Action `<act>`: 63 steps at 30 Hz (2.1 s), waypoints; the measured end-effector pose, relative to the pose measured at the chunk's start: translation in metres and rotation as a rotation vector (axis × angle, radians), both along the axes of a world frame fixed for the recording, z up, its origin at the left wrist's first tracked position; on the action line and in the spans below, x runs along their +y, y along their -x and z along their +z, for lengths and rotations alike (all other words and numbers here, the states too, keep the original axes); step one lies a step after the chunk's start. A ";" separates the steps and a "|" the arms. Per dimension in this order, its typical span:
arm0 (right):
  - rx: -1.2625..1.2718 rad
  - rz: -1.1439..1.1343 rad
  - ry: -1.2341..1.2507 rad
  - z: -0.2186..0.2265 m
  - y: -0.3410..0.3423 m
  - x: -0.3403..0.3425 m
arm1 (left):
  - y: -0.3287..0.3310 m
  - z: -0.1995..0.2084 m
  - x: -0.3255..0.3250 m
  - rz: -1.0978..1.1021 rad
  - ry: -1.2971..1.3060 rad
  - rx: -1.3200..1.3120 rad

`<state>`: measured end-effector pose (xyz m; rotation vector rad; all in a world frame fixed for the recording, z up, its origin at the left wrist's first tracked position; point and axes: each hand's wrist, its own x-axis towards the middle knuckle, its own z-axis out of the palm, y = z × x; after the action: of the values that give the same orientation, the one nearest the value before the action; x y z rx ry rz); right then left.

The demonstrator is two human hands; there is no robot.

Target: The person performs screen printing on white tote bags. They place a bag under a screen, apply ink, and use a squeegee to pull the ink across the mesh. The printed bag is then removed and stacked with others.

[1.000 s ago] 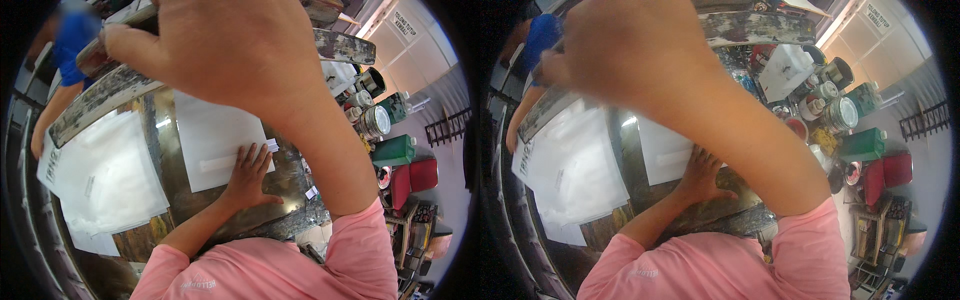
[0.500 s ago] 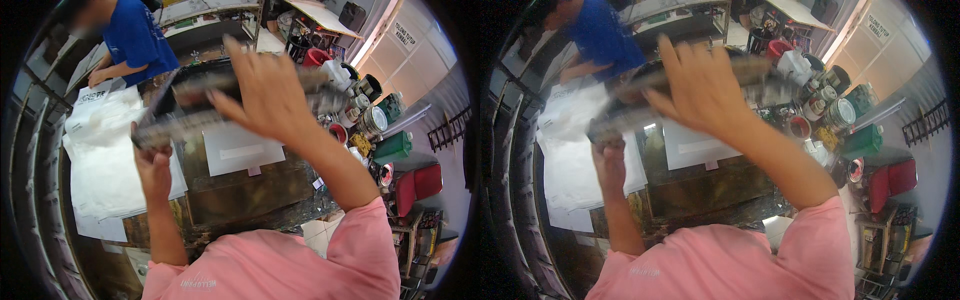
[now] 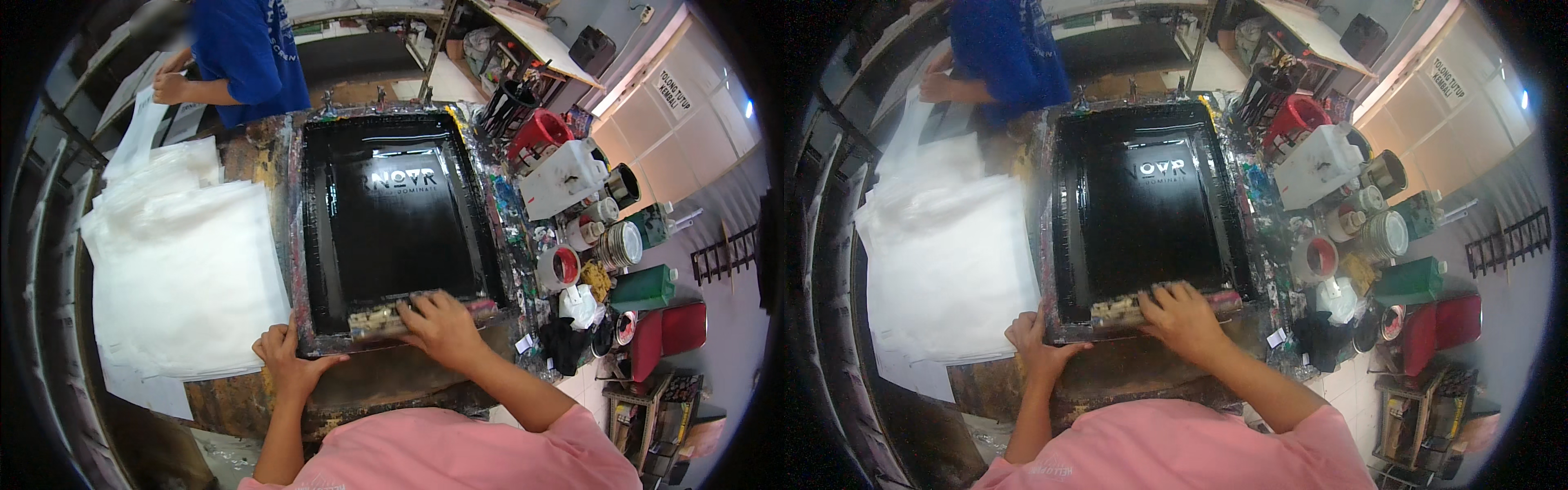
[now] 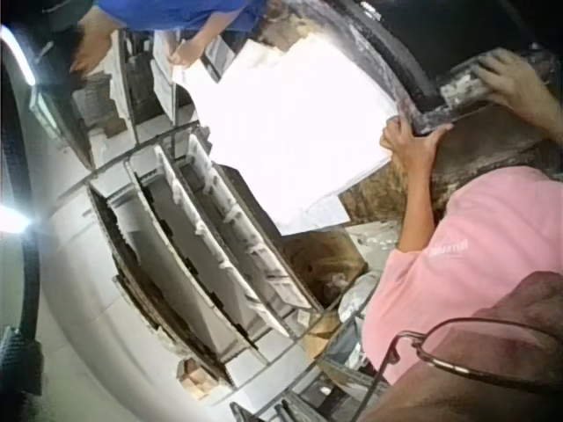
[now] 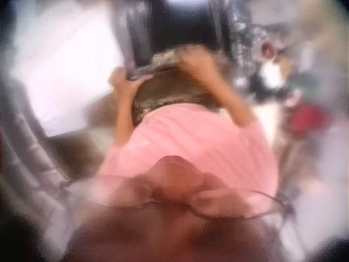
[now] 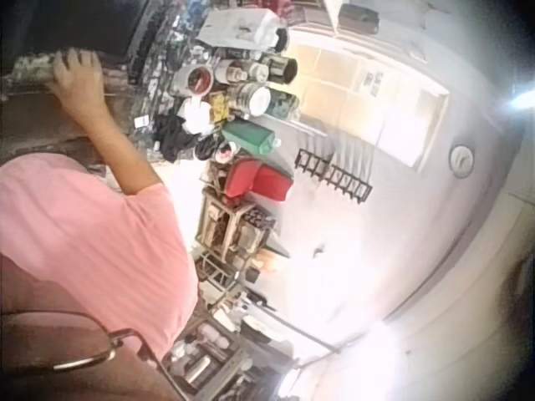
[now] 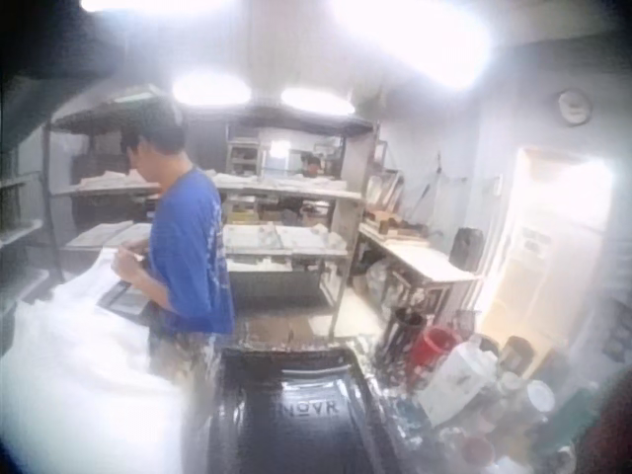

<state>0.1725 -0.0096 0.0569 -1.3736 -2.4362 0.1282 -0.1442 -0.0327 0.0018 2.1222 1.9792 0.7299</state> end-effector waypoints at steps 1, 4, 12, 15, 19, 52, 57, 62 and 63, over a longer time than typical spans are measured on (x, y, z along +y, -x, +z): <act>-0.007 -0.010 -0.023 -0.006 -0.002 0.015 | 0.000 0.000 0.000 0.017 0.023 -0.007; -0.020 -0.028 -0.104 -0.019 -0.006 0.089 | -0.001 0.001 0.000 0.010 0.060 -0.005; -0.131 0.036 -0.046 0.005 -0.010 0.297 | 0.003 0.007 -0.003 0.002 0.033 -0.023; -0.140 0.071 0.085 0.026 -0.020 0.335 | 0.003 0.003 -0.005 -0.014 -0.039 -0.135; -0.069 0.037 -0.085 0.012 -0.021 0.332 | 0.002 -0.002 -0.006 0.008 0.036 -0.320; 0.130 -0.161 -0.635 0.264 0.017 0.129 | -0.072 -0.031 0.337 -0.245 -0.338 0.149; 0.143 -0.143 -0.629 0.267 0.014 0.133 | -0.087 -0.027 0.364 -0.264 -0.242 0.047; 0.172 -0.142 -0.645 0.270 0.013 0.140 | -0.028 0.003 0.370 -0.213 0.007 -0.443; 0.152 -0.148 -0.601 0.270 0.013 0.141 | -0.004 0.006 0.364 -0.182 0.060 -0.518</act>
<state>0.1597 0.1310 0.3271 -1.2000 -1.9988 -0.4785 -0.1406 0.3309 0.0081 1.8079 1.4972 1.0406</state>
